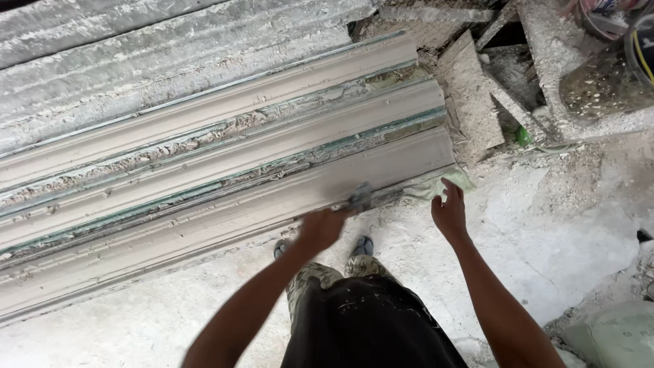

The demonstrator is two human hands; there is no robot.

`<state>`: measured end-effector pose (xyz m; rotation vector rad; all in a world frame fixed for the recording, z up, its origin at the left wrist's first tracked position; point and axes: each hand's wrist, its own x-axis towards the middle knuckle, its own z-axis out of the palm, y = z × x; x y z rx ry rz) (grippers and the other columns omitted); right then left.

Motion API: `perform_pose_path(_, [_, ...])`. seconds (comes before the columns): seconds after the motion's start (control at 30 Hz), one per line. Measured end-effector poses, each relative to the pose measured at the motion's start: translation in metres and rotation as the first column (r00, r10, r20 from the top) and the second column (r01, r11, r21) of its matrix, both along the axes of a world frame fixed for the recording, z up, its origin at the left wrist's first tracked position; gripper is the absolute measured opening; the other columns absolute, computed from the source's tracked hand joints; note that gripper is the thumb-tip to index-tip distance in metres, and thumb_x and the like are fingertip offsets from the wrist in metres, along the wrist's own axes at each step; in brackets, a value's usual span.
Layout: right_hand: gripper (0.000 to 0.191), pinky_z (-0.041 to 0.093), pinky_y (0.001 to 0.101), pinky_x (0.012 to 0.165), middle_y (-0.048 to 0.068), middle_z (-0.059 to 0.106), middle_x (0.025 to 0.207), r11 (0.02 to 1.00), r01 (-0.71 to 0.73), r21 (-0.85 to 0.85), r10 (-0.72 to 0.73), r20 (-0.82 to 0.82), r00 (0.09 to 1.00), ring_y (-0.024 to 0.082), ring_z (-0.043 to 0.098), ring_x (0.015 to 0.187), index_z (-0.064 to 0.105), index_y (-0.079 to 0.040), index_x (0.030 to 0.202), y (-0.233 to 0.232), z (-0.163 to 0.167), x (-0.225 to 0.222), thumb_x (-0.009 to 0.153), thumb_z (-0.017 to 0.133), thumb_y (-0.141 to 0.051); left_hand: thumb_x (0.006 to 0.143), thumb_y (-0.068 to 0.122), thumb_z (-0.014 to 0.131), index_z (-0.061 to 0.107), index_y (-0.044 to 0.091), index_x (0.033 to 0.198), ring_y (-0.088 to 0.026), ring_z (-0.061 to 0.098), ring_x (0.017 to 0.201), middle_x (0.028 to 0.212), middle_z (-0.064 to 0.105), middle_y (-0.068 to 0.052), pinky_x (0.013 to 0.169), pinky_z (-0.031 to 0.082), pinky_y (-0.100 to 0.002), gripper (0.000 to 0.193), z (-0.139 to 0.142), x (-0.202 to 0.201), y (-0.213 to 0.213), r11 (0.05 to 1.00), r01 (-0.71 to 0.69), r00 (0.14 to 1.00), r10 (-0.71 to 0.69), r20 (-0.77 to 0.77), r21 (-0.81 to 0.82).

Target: The person uses a small scraping tool to remove dried plaster residue from decorative gypsum cornice moldings, working along the grooves of each molding piece and brushing debris aside. At the end, the person lifts and repositions a green molding piece on the work stack.

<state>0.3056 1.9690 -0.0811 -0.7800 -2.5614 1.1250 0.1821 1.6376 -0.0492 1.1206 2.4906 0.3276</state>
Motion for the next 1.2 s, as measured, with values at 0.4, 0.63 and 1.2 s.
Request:
perform_pose_path(0.4, [0.062, 0.053, 0.0452, 0.097, 0.025, 0.044, 0.152, 0.998, -0.003, -0.066, 0.008, 0.081, 0.997, 0.038, 0.061, 0.125, 0.038, -0.004, 0.154, 0.050, 0.012, -0.007, 0.097, 0.060, -0.015, 0.105, 0.023, 0.051, 0.067, 0.024, 0.134, -0.019, 0.056, 0.041, 0.064, 0.064, -0.010, 0.034, 0.048, -0.037, 0.033, -0.002, 0.008, 0.059, 0.994, -0.052, 0.997, 0.046, 0.064, 0.095])
perform_pose_path(0.63, [0.066, 0.053, 0.0418, 0.098, 0.023, 0.047, 0.153, 0.985, 0.040, -0.168, -0.019, 0.123, 0.992, 0.036, 0.062, 0.125, 0.036, -0.005, 0.156, 0.059, 0.019, -0.023, 0.097, 0.060, -0.019, 0.096, 0.013, 0.055, 0.071, 0.022, 0.126, -0.037, 0.074, 0.080, 0.089, 0.073, -0.018, 0.068, 0.059, -0.052, 0.036, 0.005, 0.043, 0.207, 0.984, -0.101, 0.990, 0.084, 0.113, 0.148])
perform_pose_path(1.2, [0.050, 0.055, 0.0372, 0.076, 0.014, 0.070, 0.118, 0.782, 0.138, -0.608, 0.088, 0.327, 0.941, 0.017, 0.066, 0.093, 0.053, -0.006, 0.147, 0.028, -0.021, 0.010, 0.098, 0.058, -0.006, 0.084, 0.019, 0.066, 0.072, 0.016, 0.104, -0.035, 0.074, 0.084, 0.087, 0.074, -0.015, 0.068, 0.058, -0.051, 0.021, 0.014, 0.040, 0.221, 0.979, -0.109, 0.986, 0.084, 0.145, 0.170])
